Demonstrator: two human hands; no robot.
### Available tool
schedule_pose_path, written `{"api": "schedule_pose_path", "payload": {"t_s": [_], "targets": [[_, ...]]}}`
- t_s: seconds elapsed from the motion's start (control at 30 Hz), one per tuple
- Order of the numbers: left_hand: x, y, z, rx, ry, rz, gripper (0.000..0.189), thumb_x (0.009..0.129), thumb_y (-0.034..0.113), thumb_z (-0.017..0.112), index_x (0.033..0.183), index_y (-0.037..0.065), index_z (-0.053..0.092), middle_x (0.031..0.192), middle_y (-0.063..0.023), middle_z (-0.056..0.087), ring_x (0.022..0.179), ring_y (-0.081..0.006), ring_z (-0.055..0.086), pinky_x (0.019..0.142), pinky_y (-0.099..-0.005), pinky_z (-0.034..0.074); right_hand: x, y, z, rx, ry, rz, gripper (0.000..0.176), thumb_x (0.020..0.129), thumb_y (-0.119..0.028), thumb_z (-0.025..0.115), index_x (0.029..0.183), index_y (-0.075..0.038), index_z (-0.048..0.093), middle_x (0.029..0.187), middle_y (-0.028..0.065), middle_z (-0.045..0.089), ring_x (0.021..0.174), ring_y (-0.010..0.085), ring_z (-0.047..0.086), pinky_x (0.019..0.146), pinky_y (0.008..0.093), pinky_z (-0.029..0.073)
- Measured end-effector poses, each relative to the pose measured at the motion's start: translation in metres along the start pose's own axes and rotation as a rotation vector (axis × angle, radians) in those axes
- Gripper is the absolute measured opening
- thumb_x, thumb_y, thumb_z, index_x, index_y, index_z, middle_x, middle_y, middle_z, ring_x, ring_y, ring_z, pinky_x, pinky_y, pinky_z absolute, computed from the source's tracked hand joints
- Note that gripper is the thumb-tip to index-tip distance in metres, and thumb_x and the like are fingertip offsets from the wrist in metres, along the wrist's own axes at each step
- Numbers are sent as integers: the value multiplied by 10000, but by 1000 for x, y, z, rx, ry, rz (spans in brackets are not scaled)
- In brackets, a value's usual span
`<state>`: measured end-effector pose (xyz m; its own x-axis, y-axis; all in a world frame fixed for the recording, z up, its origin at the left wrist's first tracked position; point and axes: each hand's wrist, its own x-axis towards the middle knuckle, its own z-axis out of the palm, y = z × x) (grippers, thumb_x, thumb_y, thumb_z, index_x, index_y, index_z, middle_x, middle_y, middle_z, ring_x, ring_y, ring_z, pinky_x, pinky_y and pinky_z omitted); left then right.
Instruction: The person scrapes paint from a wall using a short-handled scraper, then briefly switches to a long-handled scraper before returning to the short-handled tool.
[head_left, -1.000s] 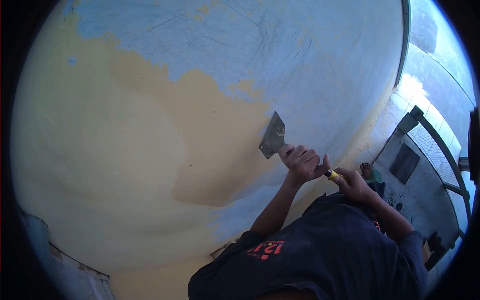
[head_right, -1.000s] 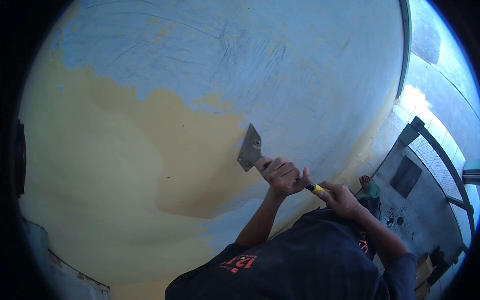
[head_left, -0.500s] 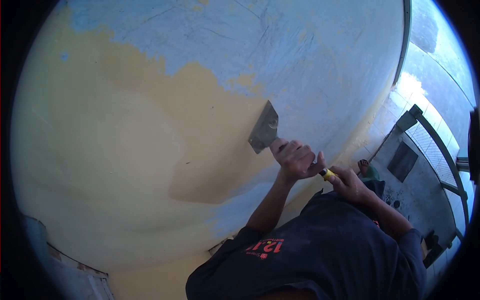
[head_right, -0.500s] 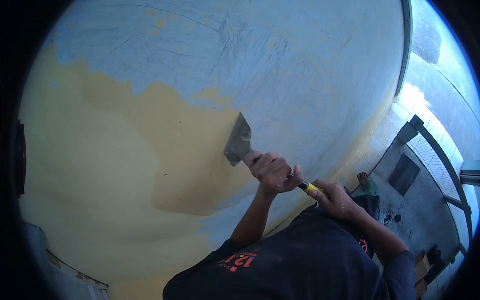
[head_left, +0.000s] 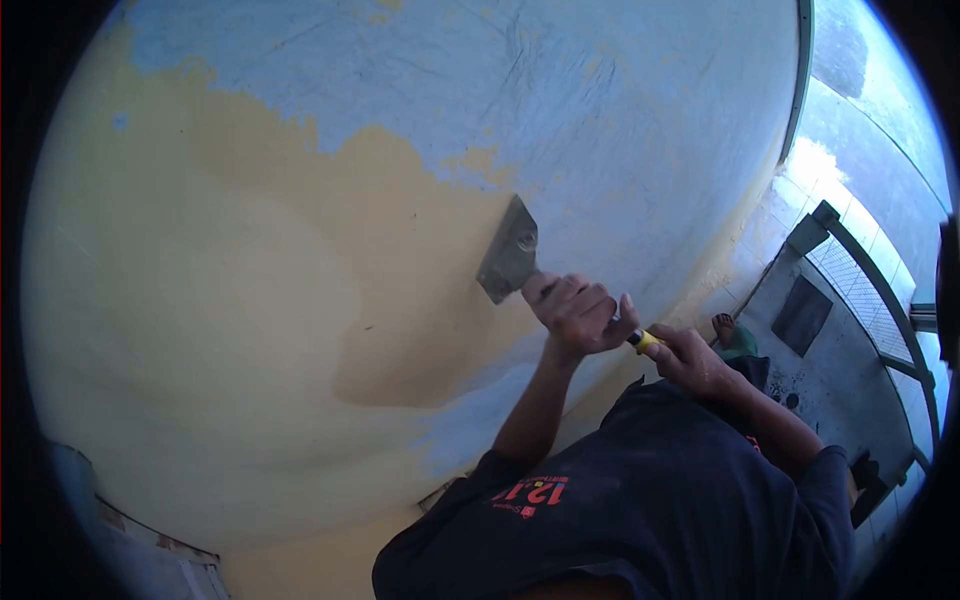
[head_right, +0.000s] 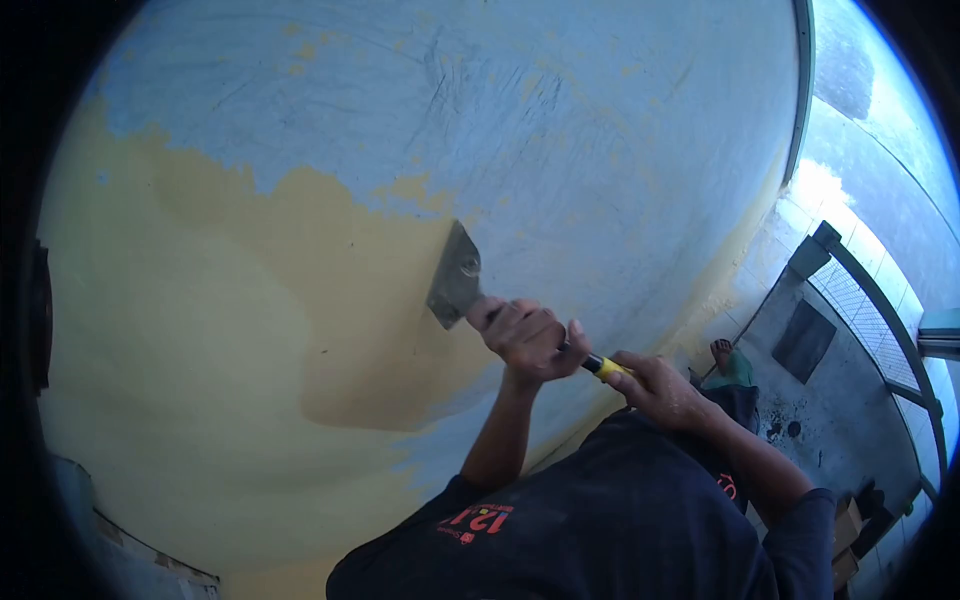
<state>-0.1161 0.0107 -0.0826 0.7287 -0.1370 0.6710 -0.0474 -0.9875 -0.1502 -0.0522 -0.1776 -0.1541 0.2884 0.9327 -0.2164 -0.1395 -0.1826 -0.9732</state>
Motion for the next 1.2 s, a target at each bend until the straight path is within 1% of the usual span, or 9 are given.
{"api": "schedule_pose_path", "payload": {"t_s": [0.17,0.37,0.47,0.57,0.67,0.77,0.87,1.1,1.2], "targets": [[-2,6,10,-100,34,-23,370,722,219,652,477,185,378,520,47,410,532,-122,444,681,-347,283,-4,7,0,-23,56,17,392,1007,-355,499,1078,13,613,713,137,606,704,194,602,675,385,463],[11,-2,2,-66,21,22,370,717,218,658,472,190,382,528,60,422,533,-118,443,689,-357,289,-1,3,-2,24,-4,-1,401,1010,-362,497,1087,11,620,720,127,604,703,185,597,675,375,465],[8,3,4,-112,44,-20,373,723,215,655,472,188,380,530,56,432,532,-122,444,688,-361,293,-5,5,-1,0,76,-40,398,1009,-365,501,1061,15,611,693,107,571,685,180,576,665,370,461],[12,0,1,-41,13,-2,344,690,212,648,460,201,392,485,62,435,515,-114,466,708,-355,283,-3,0,-5,53,0,24,392,1008,-360,505,1048,16,608,685,104,563,681,176,569,665,371,460],[15,-4,-1,-79,-7,44,367,721,230,664,484,196,386,531,61,431,532,-114,446,703,-350,290,1,1,-4,71,-7,-54,382,1007,-351,509,1038,18,601,692,112,574,681,178,572,669,381,459],[7,1,5,-85,28,0,359,717,231,666,488,195,391,528,63,432,530,-113,445,693,-348,290,-2,7,-2,-15,82,-46,383,1005,-350,513,1036,23,596,695,119,580,678,182,573,667,386,455],[6,2,3,-25,21,-6,357,716,232,664,488,196,392,525,63,432,535,-112,450,679,-342,287,-2,6,-4,-1,-3,-14,374,1002,-344,516,1037,21,594,693,130,578,676,191,576,663,387,453],[16,-2,1,-98,40,-15,352,700,215,657,472,192,389,513,65,431,529,-111,447,665,-344,284,-2,-14,-7,12,7,-6,387,1004,-353,492,1028,23,580,687,142,556,675,200,555,661,389,442],[24,-5,-7,-91,47,29,360,683,213,646,458,211,366,485,63,424,519,-114,456,700,-353,277,-7,-12,-6,31,-46,10,401,1007,-359,490,1039,31,581,691,136,559,677,198,552,662,388,441]]}}
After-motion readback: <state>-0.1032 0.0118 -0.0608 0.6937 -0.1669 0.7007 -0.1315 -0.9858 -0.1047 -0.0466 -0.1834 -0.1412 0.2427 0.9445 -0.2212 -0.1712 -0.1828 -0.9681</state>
